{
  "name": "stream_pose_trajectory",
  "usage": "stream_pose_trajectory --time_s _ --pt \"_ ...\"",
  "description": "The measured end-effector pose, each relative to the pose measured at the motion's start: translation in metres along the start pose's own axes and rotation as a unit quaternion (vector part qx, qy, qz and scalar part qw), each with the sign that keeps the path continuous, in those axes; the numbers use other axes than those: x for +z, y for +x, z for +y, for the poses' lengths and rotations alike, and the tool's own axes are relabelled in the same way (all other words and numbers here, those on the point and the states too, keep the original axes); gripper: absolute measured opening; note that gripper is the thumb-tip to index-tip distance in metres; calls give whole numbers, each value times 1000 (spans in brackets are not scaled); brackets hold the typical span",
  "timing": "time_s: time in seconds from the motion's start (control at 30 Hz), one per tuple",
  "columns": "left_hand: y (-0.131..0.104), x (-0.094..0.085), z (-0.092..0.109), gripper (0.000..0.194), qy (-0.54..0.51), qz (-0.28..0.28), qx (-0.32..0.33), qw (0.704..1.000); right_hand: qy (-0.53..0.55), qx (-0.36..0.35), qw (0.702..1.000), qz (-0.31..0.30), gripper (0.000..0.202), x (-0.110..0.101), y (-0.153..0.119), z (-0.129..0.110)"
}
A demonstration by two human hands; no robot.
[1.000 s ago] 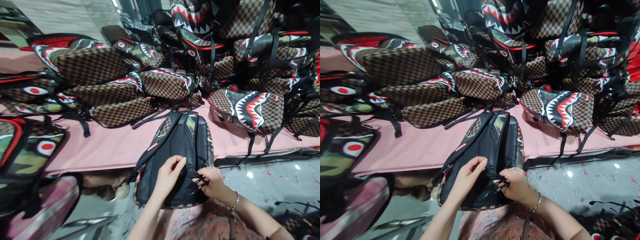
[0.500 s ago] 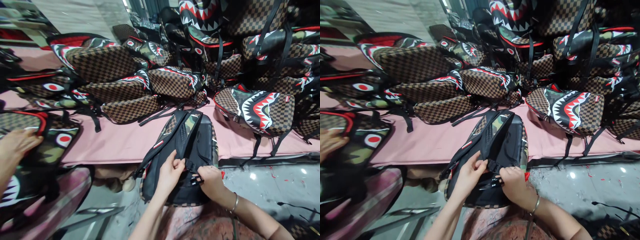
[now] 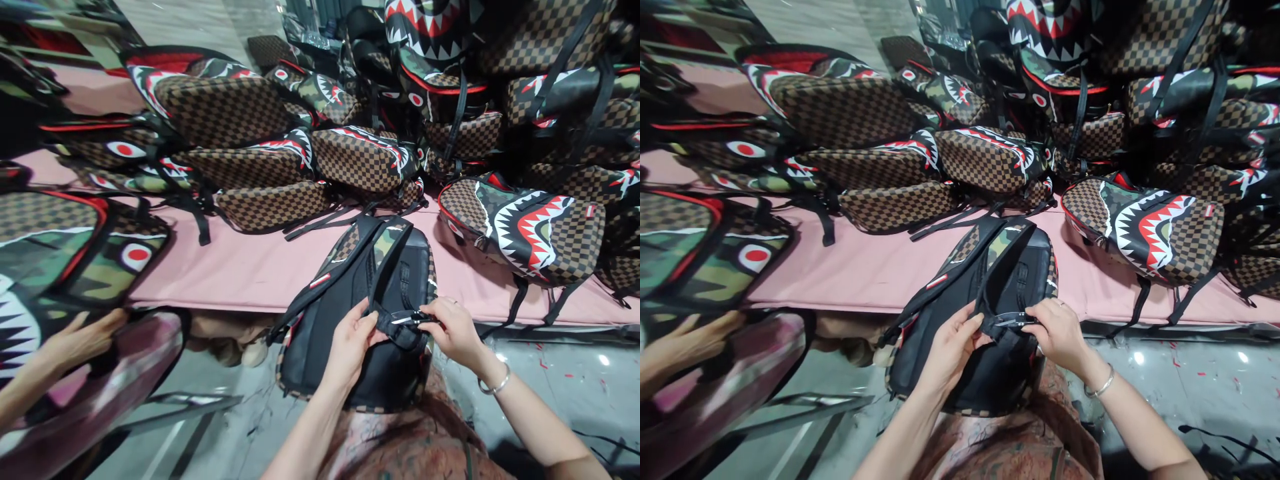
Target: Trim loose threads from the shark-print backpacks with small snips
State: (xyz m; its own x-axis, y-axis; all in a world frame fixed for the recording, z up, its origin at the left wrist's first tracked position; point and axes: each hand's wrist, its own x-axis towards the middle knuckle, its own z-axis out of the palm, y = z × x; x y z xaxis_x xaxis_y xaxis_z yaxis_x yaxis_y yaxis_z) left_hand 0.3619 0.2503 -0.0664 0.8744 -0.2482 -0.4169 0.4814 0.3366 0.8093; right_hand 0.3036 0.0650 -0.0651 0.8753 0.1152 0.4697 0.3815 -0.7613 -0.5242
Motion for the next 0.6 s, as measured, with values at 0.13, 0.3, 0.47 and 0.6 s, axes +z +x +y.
stream_pose_trajectory --time_s 0.13,0.3,0.47,0.6 --pt "-3 0 2 74 24 7 1 1000 -22 -53 997 -59 20 -4 14 4" --pt "-3 0 4 73 29 2 -1 1000 8 -42 998 -52 24 -8 17 8" --pt "-2 0 4 75 56 -15 6 998 24 -48 996 -77 23 -10 18 8" --pt "-1 -1 3 77 55 -11 6 998 6 -62 992 -112 22 -8 25 9"
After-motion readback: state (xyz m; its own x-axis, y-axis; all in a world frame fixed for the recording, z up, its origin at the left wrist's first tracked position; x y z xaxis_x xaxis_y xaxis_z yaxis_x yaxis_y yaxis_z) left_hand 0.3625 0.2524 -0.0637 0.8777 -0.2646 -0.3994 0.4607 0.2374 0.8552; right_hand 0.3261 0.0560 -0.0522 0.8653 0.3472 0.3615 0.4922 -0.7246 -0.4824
